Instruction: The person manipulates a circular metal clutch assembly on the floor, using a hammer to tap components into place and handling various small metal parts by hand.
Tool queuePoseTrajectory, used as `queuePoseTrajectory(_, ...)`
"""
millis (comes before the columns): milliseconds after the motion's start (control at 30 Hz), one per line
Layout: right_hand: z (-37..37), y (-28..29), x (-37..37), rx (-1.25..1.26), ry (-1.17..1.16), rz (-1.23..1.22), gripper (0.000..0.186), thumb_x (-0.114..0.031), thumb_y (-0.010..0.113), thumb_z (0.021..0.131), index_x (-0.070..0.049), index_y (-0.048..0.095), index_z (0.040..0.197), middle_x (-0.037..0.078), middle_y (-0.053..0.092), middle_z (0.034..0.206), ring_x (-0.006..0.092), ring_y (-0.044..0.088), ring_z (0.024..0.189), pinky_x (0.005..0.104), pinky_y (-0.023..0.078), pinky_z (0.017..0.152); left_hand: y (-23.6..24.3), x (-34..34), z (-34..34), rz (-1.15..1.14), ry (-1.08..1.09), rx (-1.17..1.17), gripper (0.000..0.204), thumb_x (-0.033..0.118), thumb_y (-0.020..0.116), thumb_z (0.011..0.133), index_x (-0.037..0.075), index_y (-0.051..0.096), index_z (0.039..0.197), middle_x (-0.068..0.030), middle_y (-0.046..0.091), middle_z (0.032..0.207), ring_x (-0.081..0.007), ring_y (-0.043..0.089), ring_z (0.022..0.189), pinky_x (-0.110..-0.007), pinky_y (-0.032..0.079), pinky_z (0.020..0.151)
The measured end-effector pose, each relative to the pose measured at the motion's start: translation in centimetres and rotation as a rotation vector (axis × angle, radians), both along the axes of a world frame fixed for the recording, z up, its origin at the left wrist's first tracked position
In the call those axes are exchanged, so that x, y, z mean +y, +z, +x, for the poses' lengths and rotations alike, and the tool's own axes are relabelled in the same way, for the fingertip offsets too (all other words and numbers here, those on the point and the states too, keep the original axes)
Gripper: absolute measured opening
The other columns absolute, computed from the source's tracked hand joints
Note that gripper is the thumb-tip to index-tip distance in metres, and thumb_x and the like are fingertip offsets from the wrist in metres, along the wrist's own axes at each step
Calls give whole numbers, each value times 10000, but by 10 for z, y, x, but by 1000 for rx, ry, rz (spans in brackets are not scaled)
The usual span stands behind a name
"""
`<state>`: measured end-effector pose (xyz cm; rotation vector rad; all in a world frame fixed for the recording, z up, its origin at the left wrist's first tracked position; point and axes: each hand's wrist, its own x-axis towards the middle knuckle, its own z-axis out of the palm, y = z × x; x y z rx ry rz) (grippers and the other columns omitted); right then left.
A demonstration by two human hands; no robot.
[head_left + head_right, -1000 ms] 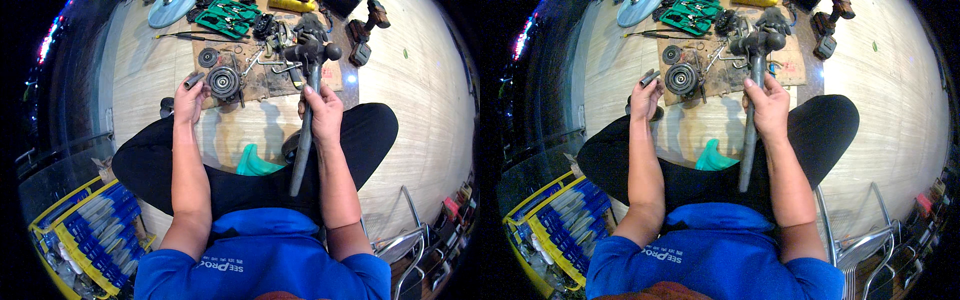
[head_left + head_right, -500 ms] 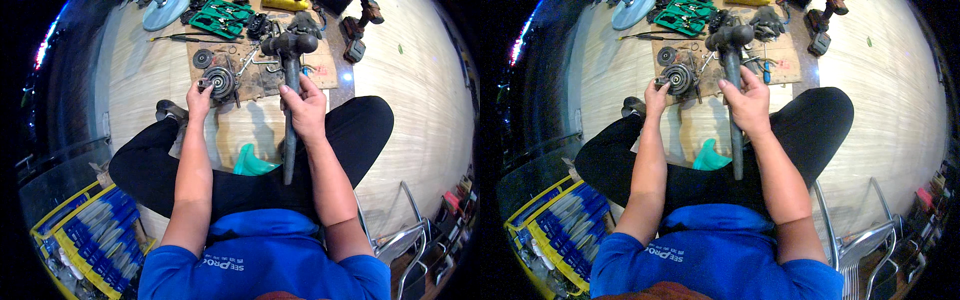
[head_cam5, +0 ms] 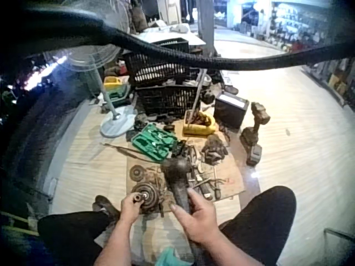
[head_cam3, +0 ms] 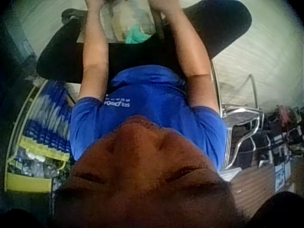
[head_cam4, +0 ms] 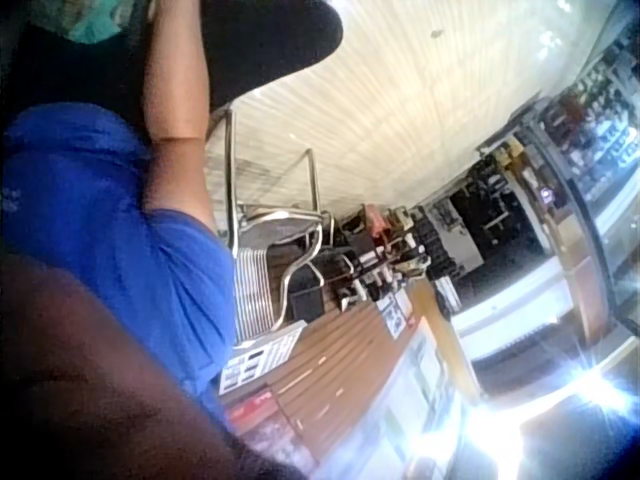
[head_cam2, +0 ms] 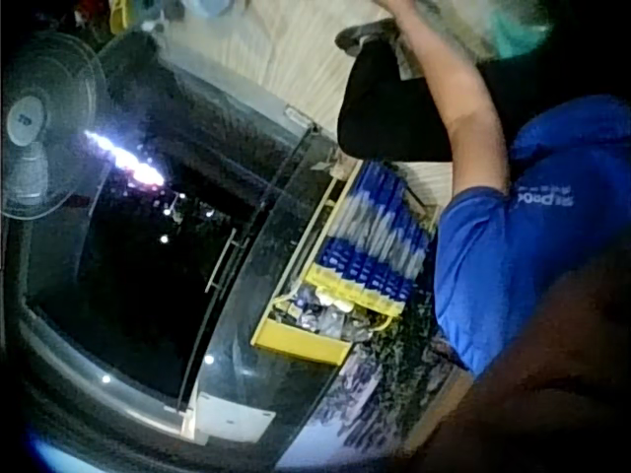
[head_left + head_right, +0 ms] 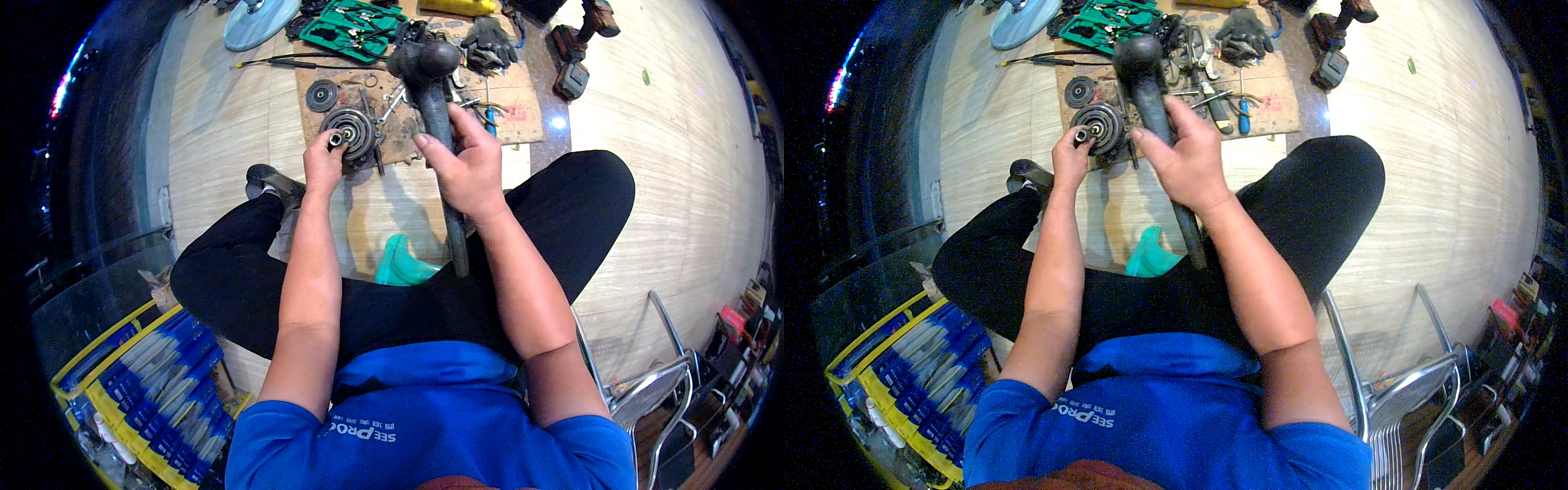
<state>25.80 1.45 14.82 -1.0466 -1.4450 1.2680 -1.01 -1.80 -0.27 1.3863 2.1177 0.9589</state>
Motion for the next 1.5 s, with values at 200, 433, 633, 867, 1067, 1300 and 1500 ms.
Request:
queuePoseTrajectory(200,-32,22,9,-185,152,55,363,-198,701,846,25,570,1100,135,619,790,198,587,680,339,474,631,8,0,10,26,9,64,252,40,714,780,39,681,1030,-158,686,1016,-314,659,959,-378,507,840)
queuePoseTrajectory(433,-65,-1,-16,-473,328,-30,365,-226,709,806,6,593,1062,258,642,872,421,639,854,456,500,720,0,-6,4,-1,82,111,208,-27,585,759,48,670,933,-205,670,908,-407,635,892,-432,498,764)
queuePoseTrajectory(633,-79,-28,-27,-551,350,-35,331,-202,696,801,9,567,1019,274,646,885,442,627,875,500,496,759,-3,-12,3,104,13,-9,286,-19,638,695,50,657,973,-209,676,917,-419,633,935,-429,507,780)
queuePoseTrajectory(867,-84,-54,-22,-584,323,-7,280,-177,678,796,8,550,962,273,642,847,462,616,841,522,486,751,6,-3,12,15,40,134,260,38,657,729,56,672,988,-210,682,934,-397,644,961,-456,501,783)
queuePoseTrajectory(1067,-82,-53,-22,-555,327,-16,279,-189,674,797,-3,555,969,265,642,834,458,619,830,519,491,744,3,-7,8,-61,35,154,233,35,648,737,62,684,965,-206,691,932,-391,652,939,-437,505,776)
queuePoseTrajectory(1300,-79,-49,-23,-580,315,-66,285,-207,674,802,-9,551,966,267,647,823,456,626,819,520,498,737,3,-7,10,-12,-2,90,277,39,654,752,62,667,1028,-183,695,959,-352,662,947,-419,507,797)
queuePoseTrajectory(1500,-78,-49,-21,-501,279,-61,316,-215,691,801,-13,558,1004,269,646,844,456,623,836,517,493,733,2,-5,5,-11,27,190,235,30,673,765,50,667,999,-190,690,924,-350,664,888,-406,499,796)
